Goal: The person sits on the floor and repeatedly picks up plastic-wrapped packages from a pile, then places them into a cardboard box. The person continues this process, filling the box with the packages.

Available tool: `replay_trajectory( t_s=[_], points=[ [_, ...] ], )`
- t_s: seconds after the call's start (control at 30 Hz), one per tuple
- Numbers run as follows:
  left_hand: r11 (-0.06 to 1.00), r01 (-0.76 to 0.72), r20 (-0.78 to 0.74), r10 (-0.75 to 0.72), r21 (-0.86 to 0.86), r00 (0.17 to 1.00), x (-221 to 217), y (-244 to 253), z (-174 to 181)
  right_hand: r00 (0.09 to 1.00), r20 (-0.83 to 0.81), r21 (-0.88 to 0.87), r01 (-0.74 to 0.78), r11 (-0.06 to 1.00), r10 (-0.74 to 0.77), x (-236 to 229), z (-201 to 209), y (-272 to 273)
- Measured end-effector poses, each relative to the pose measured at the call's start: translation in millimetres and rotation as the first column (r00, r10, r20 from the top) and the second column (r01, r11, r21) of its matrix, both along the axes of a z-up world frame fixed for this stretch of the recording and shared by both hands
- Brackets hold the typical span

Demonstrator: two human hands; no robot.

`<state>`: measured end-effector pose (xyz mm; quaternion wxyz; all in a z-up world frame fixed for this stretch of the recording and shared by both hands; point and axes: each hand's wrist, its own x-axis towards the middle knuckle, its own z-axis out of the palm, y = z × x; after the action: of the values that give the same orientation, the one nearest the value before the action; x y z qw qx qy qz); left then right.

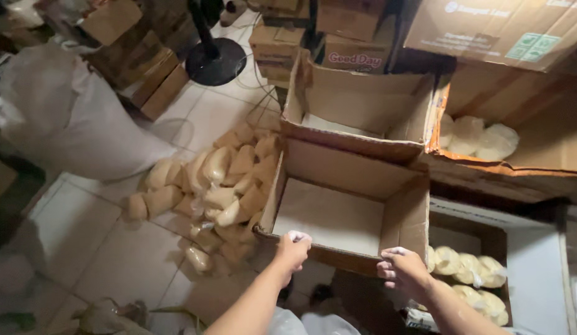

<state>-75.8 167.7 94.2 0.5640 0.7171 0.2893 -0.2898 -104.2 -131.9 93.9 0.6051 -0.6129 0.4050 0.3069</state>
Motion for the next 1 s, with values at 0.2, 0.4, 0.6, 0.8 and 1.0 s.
replay_trajectory(
  t_s=[0.2, 0.4, 0.6, 0.8, 1.0],
  points=[
    [0.946, 0.097, 0.194, -0.163, 0.31, 0.967, -18, 8, -60, 0.996, -0.053, -0.064, -0.074, 0.995, 0.071, 8, -27, -7],
    [0.868, 0.271, 0.158, -0.362, 0.415, 0.919, -18, 31, -80, 0.983, 0.022, -0.09, -0.179, 0.98, 0.182, 15, -78, 4],
    [0.747, 0.416, 0.05, -0.512, 0.518, 0.858, -4, 44, -79, 0.783, 0.076, -0.555, -0.481, 0.679, 0.617, 14, -126, 37],
    [0.599, 0.5, 0.011, -0.647, 0.626, 0.762, 9, 58, -101, 0.493, -0.041, -0.778, -0.561, 0.282, 0.869, 18, -134, 69],
    [0.413, 0.5, 0.098, -0.835, 0.761, 0.541, 25, 57, -145, 0.344, -0.276, -0.68, -0.73, 0.07, 0.898, 37, -140, 88]
  ],
)
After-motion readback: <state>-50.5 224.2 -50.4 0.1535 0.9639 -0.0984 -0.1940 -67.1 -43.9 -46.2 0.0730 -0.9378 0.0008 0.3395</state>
